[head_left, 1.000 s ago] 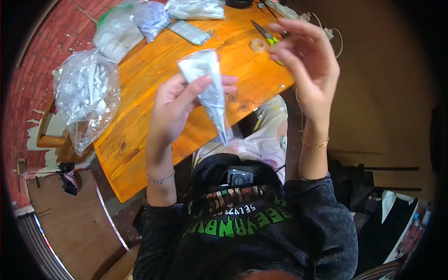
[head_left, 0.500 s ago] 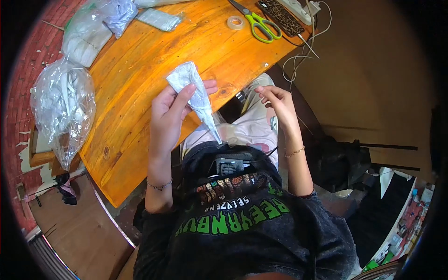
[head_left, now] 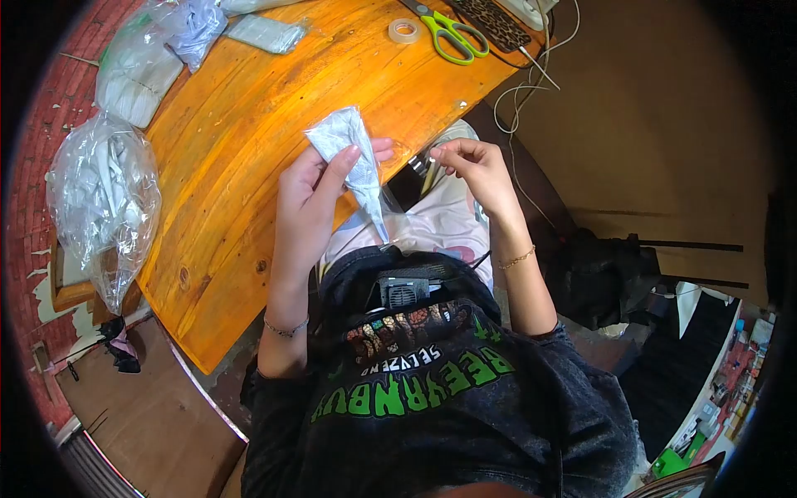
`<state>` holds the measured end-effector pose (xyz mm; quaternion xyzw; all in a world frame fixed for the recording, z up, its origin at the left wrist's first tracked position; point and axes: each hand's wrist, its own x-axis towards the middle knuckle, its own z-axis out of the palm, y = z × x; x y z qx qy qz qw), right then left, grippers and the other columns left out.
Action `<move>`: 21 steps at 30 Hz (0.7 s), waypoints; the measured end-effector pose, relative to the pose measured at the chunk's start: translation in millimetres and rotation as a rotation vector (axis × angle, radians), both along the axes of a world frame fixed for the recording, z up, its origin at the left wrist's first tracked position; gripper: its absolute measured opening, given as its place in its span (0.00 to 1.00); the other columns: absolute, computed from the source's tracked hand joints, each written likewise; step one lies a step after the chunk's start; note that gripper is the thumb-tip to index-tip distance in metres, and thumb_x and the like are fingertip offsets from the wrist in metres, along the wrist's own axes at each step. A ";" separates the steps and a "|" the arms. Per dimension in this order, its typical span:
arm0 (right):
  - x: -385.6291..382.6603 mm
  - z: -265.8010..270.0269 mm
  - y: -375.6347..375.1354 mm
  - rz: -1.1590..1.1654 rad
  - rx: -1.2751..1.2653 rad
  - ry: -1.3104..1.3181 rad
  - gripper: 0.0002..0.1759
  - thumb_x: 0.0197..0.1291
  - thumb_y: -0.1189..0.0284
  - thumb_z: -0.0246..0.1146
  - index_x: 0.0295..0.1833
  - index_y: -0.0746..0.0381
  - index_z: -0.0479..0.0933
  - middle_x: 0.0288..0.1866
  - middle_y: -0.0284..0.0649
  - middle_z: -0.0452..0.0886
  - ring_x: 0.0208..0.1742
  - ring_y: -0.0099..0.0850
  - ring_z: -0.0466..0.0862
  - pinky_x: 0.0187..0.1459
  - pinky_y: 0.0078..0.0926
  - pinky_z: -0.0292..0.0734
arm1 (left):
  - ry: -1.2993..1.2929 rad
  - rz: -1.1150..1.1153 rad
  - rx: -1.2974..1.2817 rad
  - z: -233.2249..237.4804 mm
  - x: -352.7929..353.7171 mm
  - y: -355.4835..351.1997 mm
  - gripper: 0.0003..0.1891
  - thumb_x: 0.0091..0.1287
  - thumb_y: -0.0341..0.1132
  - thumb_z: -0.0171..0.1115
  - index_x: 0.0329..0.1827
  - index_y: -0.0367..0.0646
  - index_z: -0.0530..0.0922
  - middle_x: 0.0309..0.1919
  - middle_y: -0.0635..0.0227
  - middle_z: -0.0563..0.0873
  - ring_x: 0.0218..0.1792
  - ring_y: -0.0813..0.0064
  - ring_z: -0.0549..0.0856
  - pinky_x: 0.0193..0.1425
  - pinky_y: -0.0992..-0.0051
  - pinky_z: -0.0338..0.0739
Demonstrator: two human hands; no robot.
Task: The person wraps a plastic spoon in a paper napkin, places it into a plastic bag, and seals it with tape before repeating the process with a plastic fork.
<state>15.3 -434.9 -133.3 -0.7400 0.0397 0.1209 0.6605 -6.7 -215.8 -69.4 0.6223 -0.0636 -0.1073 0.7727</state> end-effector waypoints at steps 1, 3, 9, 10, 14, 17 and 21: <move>0.9 0.4 1.6 -0.003 0.008 -0.014 0.09 0.52 0.71 0.64 0.33 0.67 0.80 0.25 0.31 0.79 0.27 0.16 0.74 0.32 0.13 0.68 | 0.001 0.003 0.003 -0.6 -0.1 -0.2 0.21 0.70 0.34 0.45 0.63 0.32 0.60 0.51 0.46 0.77 0.52 0.61 0.79 0.55 0.70 0.72; 2.3 2.0 5.3 -0.009 0.026 -0.040 0.09 0.53 0.70 0.64 0.34 0.67 0.80 0.25 0.31 0.79 0.26 0.15 0.73 0.31 0.13 0.67 | 0.005 0.008 0.001 -1.5 -0.6 -1.4 0.21 0.70 0.34 0.45 0.63 0.32 0.60 0.50 0.46 0.77 0.52 0.61 0.79 0.55 0.70 0.72; -1.9 39.4 10.7 -0.139 0.311 -0.154 0.08 0.57 0.72 0.60 0.35 0.67 0.79 0.28 0.32 0.79 0.28 0.16 0.74 0.32 0.12 0.67 | 0.014 0.018 -0.018 -4.4 -0.8 -2.9 0.21 0.70 0.33 0.44 0.63 0.32 0.60 0.50 0.46 0.77 0.52 0.60 0.79 0.56 0.68 0.72; -4.3 46.8 13.3 -0.119 0.354 -0.183 0.09 0.58 0.75 0.59 0.42 0.68 0.75 0.34 0.35 0.80 0.33 0.18 0.76 0.37 0.13 0.70 | 0.019 0.018 -0.033 -3.5 -0.6 -4.2 0.21 0.70 0.34 0.44 0.63 0.32 0.60 0.50 0.46 0.77 0.52 0.60 0.79 0.56 0.68 0.72; -16.6 61.6 37.1 -0.061 0.451 -0.230 0.17 0.55 0.81 0.60 0.50 0.69 0.68 0.42 0.41 0.78 0.44 0.24 0.78 0.49 0.19 0.73 | 0.026 0.020 -0.071 -1.1 -0.2 -9.1 0.21 0.70 0.34 0.44 0.63 0.32 0.60 0.50 0.47 0.77 0.52 0.60 0.78 0.57 0.68 0.72; -22.3 62.7 51.0 -0.101 0.473 -0.291 0.16 0.54 0.82 0.62 0.49 0.68 0.68 0.41 0.40 0.78 0.44 0.23 0.78 0.48 0.18 0.72 | 0.034 0.010 -0.097 0.9 -0.2 -10.2 0.21 0.70 0.33 0.45 0.63 0.32 0.60 0.50 0.47 0.77 0.52 0.61 0.78 0.57 0.68 0.71; -24.5 63.1 57.6 -0.148 0.544 -0.355 0.16 0.53 0.82 0.63 0.47 0.67 0.68 0.39 0.38 0.77 0.40 0.21 0.77 0.44 0.16 0.73 | 0.051 0.021 -0.100 4.6 -2.0 -9.1 0.21 0.70 0.33 0.45 0.63 0.32 0.60 0.50 0.48 0.77 0.52 0.62 0.78 0.57 0.68 0.71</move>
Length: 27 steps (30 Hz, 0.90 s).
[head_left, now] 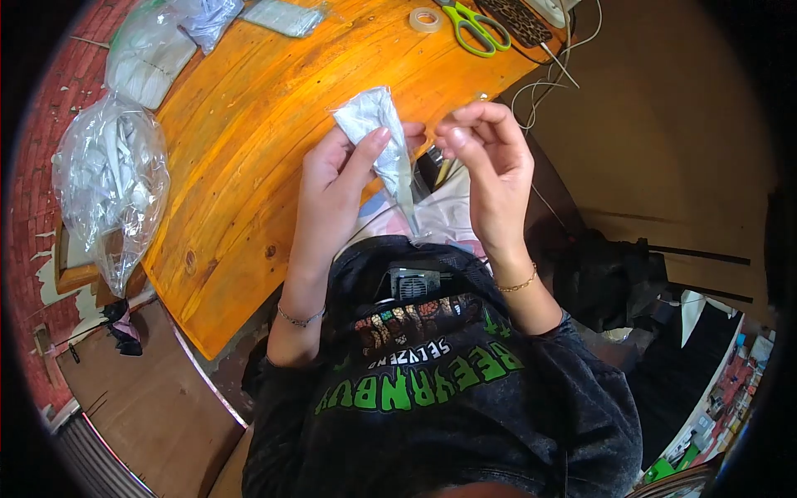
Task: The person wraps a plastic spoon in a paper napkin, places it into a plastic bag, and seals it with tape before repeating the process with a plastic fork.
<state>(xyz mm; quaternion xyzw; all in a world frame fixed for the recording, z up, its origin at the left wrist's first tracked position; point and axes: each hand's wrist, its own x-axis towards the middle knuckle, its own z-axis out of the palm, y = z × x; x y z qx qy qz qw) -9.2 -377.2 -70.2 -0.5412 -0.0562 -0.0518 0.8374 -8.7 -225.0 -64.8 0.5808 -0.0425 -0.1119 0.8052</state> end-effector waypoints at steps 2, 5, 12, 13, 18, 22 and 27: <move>0.4 3.1 6.1 0.042 -0.060 0.047 0.16 0.52 0.82 0.63 0.46 0.67 0.68 0.38 0.37 0.77 0.38 0.19 0.77 0.42 0.14 0.72 | -0.022 0.022 0.013 -0.2 0.0 -0.1 0.22 0.70 0.33 0.46 0.63 0.32 0.60 0.50 0.48 0.77 0.52 0.63 0.78 0.57 0.68 0.71; 2.7 -5.4 11.3 0.042 -0.062 0.089 0.21 0.50 0.81 0.65 0.48 0.65 0.65 0.36 0.35 0.77 0.31 0.17 0.76 0.35 0.11 0.71 | -0.072 0.050 0.003 -2.0 1.8 -0.4 0.22 0.69 0.33 0.46 0.63 0.32 0.59 0.50 0.48 0.77 0.53 0.63 0.78 0.58 0.68 0.71; 0.2 -6.2 26.0 0.102 0.017 0.151 0.28 0.49 0.83 0.65 0.51 0.63 0.56 0.33 0.41 0.79 0.31 0.20 0.80 0.32 0.13 0.74 | -0.128 0.105 -0.043 4.6 2.7 -0.6 0.22 0.69 0.32 0.46 0.63 0.31 0.59 0.51 0.47 0.76 0.54 0.62 0.76 0.60 0.67 0.68; 1.0 -4.7 27.6 0.079 0.016 0.126 0.29 0.49 0.84 0.65 0.52 0.63 0.56 0.34 0.42 0.79 0.31 0.21 0.80 0.33 0.14 0.75 | -0.128 0.111 -0.037 5.0 3.0 -0.8 0.22 0.69 0.32 0.47 0.63 0.31 0.60 0.51 0.47 0.76 0.54 0.62 0.76 0.61 0.67 0.68; 1.8 3.0 26.9 0.088 0.015 0.105 0.29 0.50 0.85 0.63 0.53 0.62 0.55 0.35 0.47 0.80 0.35 0.25 0.82 0.38 0.18 0.77 | -0.066 0.084 -0.088 10.1 3.5 1.2 0.22 0.68 0.31 0.47 0.62 0.30 0.60 0.53 0.48 0.74 0.56 0.62 0.75 0.61 0.67 0.67; 1.2 4.1 22.3 0.115 -0.053 0.113 0.28 0.51 0.86 0.62 0.53 0.63 0.55 0.36 0.49 0.80 0.36 0.27 0.82 0.39 0.18 0.78 | 0.009 -0.014 -0.135 11.9 5.5 11.9 0.22 0.67 0.32 0.48 0.62 0.31 0.61 0.55 0.48 0.73 0.57 0.64 0.74 0.62 0.66 0.67; 1.1 9.4 18.4 0.130 -0.054 0.130 0.26 0.51 0.87 0.61 0.52 0.62 0.57 0.37 0.49 0.81 0.36 0.28 0.82 0.39 0.19 0.78 | 0.111 -0.145 0.014 14.9 13.4 24.6 0.20 0.67 0.33 0.50 0.58 0.30 0.65 0.54 0.49 0.75 0.55 0.66 0.76 0.58 0.66 0.72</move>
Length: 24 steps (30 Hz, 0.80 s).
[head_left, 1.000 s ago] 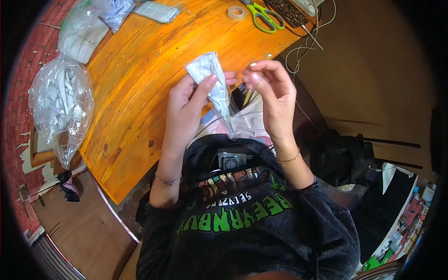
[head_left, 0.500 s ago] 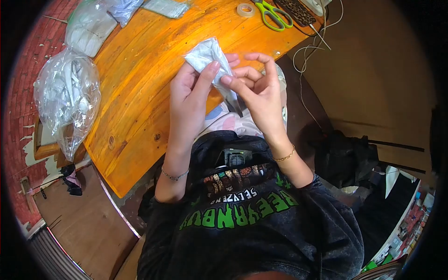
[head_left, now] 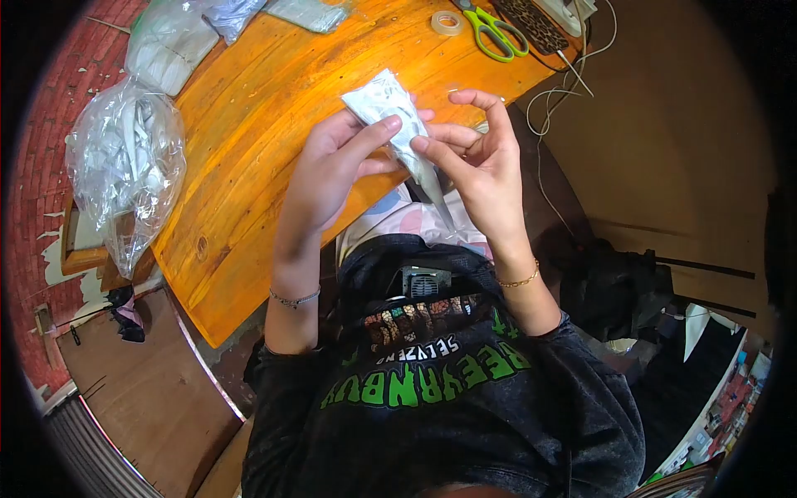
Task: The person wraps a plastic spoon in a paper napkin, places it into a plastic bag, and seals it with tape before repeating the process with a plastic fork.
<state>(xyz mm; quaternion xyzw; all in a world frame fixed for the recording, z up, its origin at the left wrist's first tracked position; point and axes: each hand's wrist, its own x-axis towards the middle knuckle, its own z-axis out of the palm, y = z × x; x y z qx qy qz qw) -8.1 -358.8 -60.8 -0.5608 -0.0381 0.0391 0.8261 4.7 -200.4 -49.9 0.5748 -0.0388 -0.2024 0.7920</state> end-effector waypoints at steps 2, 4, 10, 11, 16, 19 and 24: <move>1.5 1.3 -1.4 0.004 0.013 0.000 0.26 0.51 0.87 0.60 0.53 0.61 0.56 0.37 0.49 0.81 0.35 0.27 0.82 0.38 0.18 0.77 | -0.014 -0.002 0.055 1.6 4.0 -0.7 0.18 0.67 0.33 0.50 0.56 0.30 0.68 0.52 0.49 0.76 0.52 0.66 0.78 0.55 0.67 0.74; 2.7 4.3 -4.4 -0.003 -0.007 -0.053 0.23 0.52 0.86 0.60 0.51 0.63 0.59 0.38 0.47 0.80 0.37 0.27 0.82 0.39 0.18 0.77 | -0.055 0.010 0.090 2.7 8.4 -1.7 0.17 0.67 0.33 0.51 0.54 0.30 0.70 0.49 0.50 0.78 0.49 0.67 0.80 0.52 0.68 0.77; 8.2 3.1 -26.2 -0.220 0.066 -0.200 0.07 0.62 0.75 0.51 0.42 0.67 0.70 0.39 0.41 0.76 0.40 0.24 0.76 0.41 0.19 0.71 | -0.161 0.121 0.078 18.7 19.3 -12.7 0.14 0.66 0.32 0.51 0.49 0.29 0.73 0.45 0.51 0.81 0.44 0.68 0.83 0.48 0.71 0.79; 8.0 1.8 -29.6 -0.211 0.126 -0.229 0.08 0.63 0.74 0.49 0.42 0.67 0.70 0.39 0.41 0.76 0.39 0.24 0.76 0.40 0.19 0.70 | -0.176 0.126 0.065 21.1 20.1 -13.9 0.14 0.66 0.32 0.51 0.49 0.29 0.73 0.44 0.51 0.81 0.44 0.68 0.83 0.48 0.71 0.79; 0.7 6.9 -19.5 -0.159 0.222 -0.147 0.08 0.62 0.75 0.51 0.36 0.68 0.72 0.32 0.40 0.77 0.30 0.23 0.76 0.34 0.19 0.71 | -0.197 0.151 0.043 19.1 23.9 -17.1 0.13 0.66 0.31 0.52 0.48 0.30 0.74 0.44 0.52 0.81 0.44 0.68 0.83 0.48 0.70 0.79; 0.0 4.2 -13.5 -0.134 0.179 -0.160 0.04 0.59 0.78 0.56 0.35 0.68 0.73 0.28 0.38 0.78 0.27 0.21 0.75 0.31 0.17 0.70 | -0.189 0.157 0.029 17.6 23.9 -16.8 0.13 0.65 0.31 0.53 0.47 0.30 0.74 0.44 0.52 0.82 0.44 0.69 0.83 0.48 0.71 0.79; -0.2 2.6 -4.4 -0.174 0.143 -0.094 0.03 0.54 0.82 0.61 0.34 0.67 0.74 0.25 0.35 0.78 0.23 0.18 0.74 0.27 0.12 0.67 | -0.200 0.172 0.051 15.3 21.2 -15.9 0.13 0.65 0.32 0.54 0.46 0.30 0.75 0.43 0.54 0.82 0.43 0.70 0.83 0.47 0.72 0.79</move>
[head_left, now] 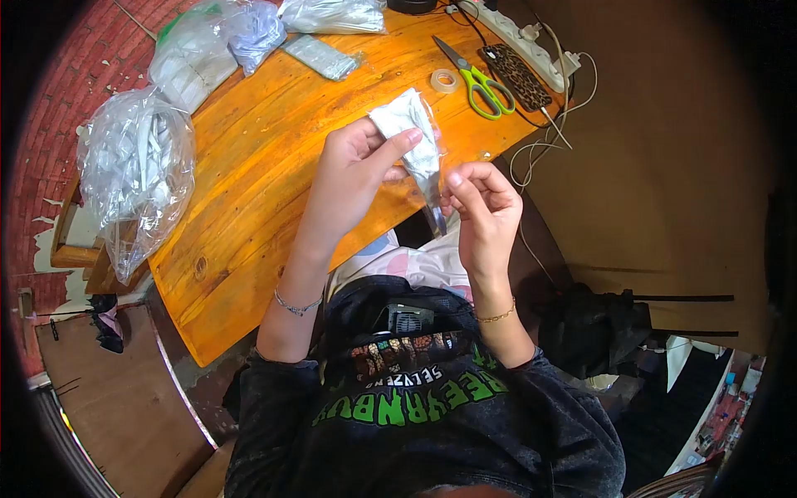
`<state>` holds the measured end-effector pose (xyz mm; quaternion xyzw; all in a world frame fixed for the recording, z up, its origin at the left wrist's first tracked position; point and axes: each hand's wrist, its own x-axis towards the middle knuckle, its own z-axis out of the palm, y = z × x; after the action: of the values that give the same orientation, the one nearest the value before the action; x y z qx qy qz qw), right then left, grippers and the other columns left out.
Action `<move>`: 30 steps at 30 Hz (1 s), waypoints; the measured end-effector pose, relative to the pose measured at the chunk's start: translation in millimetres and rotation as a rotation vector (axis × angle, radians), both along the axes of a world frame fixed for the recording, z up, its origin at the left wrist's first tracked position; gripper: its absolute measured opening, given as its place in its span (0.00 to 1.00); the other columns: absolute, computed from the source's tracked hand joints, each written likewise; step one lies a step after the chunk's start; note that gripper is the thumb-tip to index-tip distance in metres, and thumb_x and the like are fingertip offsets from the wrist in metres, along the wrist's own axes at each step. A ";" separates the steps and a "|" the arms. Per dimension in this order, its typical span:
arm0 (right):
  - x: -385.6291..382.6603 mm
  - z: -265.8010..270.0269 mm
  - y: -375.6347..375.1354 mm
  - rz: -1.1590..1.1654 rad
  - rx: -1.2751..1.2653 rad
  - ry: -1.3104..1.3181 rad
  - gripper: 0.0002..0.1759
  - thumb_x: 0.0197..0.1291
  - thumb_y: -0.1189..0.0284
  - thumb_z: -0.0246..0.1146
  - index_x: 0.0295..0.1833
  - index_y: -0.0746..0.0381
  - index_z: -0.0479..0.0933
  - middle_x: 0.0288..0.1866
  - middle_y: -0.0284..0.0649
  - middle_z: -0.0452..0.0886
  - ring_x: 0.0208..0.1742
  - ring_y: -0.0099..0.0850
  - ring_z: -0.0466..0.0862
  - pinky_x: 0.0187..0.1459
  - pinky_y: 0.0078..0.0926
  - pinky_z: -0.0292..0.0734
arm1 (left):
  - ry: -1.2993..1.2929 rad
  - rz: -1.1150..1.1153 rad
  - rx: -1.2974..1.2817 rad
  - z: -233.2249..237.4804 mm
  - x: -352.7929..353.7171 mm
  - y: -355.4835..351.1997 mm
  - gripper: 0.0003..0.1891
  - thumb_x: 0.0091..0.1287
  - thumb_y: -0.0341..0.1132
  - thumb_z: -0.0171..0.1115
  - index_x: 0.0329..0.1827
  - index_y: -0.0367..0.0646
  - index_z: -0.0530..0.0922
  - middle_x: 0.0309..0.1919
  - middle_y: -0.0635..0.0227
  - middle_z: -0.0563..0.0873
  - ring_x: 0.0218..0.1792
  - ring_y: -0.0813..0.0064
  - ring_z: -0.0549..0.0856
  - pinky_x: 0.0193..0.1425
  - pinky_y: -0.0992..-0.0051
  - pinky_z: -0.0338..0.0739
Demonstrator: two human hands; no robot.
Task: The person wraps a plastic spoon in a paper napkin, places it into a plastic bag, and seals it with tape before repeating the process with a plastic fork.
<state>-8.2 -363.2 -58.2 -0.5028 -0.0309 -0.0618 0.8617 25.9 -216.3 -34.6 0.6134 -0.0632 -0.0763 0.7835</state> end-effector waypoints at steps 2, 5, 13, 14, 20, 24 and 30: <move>1.3 -3.3 1.7 0.006 0.002 -0.004 0.04 0.53 0.83 0.62 0.33 0.67 0.74 0.24 0.33 0.77 0.24 0.16 0.73 0.26 0.11 0.66 | -0.009 0.015 0.010 -1.1 -1.8 -1.3 0.12 0.65 0.31 0.54 0.46 0.30 0.75 0.43 0.54 0.82 0.42 0.71 0.83 0.47 0.73 0.79; 1.5 -6.6 4.6 0.020 0.027 -0.015 0.04 0.53 0.82 0.62 0.32 0.66 0.74 0.25 0.33 0.77 0.24 0.16 0.73 0.26 0.11 0.66 | -0.029 0.055 0.005 -2.9 -4.4 -5.4 0.11 0.65 0.30 0.55 0.44 0.30 0.75 0.42 0.55 0.82 0.42 0.72 0.83 0.47 0.74 0.79; 1.8 -12.9 5.9 0.024 0.005 -0.041 0.03 0.54 0.81 0.62 0.33 0.66 0.74 0.27 0.33 0.78 0.27 0.17 0.76 0.30 0.12 0.69 | -0.039 0.101 0.036 -7.8 -3.7 -8.3 0.10 0.64 0.29 0.56 0.44 0.31 0.75 0.42 0.57 0.83 0.40 0.76 0.83 0.42 0.79 0.78; 2.9 -14.0 5.7 0.027 0.009 -0.042 0.03 0.54 0.80 0.63 0.33 0.66 0.74 0.27 0.33 0.78 0.27 0.17 0.76 0.31 0.12 0.70 | -0.042 0.101 0.037 -8.7 -3.4 -8.6 0.10 0.64 0.29 0.56 0.44 0.31 0.76 0.41 0.58 0.83 0.40 0.77 0.83 0.41 0.80 0.78; 5.9 -18.8 6.3 0.006 -0.003 -0.016 0.03 0.54 0.80 0.63 0.33 0.66 0.74 0.26 0.33 0.78 0.27 0.17 0.76 0.31 0.12 0.70 | -0.073 0.120 0.060 -8.3 -4.7 -9.3 0.09 0.64 0.30 0.57 0.41 0.32 0.76 0.38 0.61 0.84 0.36 0.80 0.83 0.38 0.83 0.76; 7.1 -20.1 7.1 0.013 -0.013 0.008 0.03 0.54 0.80 0.63 0.32 0.67 0.74 0.25 0.32 0.77 0.26 0.16 0.75 0.30 0.11 0.68 | -0.083 0.131 0.061 -6.5 -7.8 -11.0 0.08 0.63 0.30 0.58 0.40 0.32 0.76 0.36 0.63 0.84 0.36 0.81 0.82 0.38 0.83 0.76; 9.5 -20.1 7.2 0.012 -0.011 0.012 0.03 0.53 0.81 0.63 0.32 0.67 0.75 0.25 0.32 0.77 0.25 0.15 0.74 0.30 0.11 0.68 | -0.113 0.149 0.074 -3.6 -10.7 -13.2 0.09 0.63 0.31 0.58 0.41 0.32 0.76 0.36 0.63 0.83 0.36 0.81 0.82 0.39 0.83 0.76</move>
<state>1.2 -355.9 -78.3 -0.5077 -0.0291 -0.0532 0.8594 15.2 -229.6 -38.2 0.6481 -0.0588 0.0146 0.7591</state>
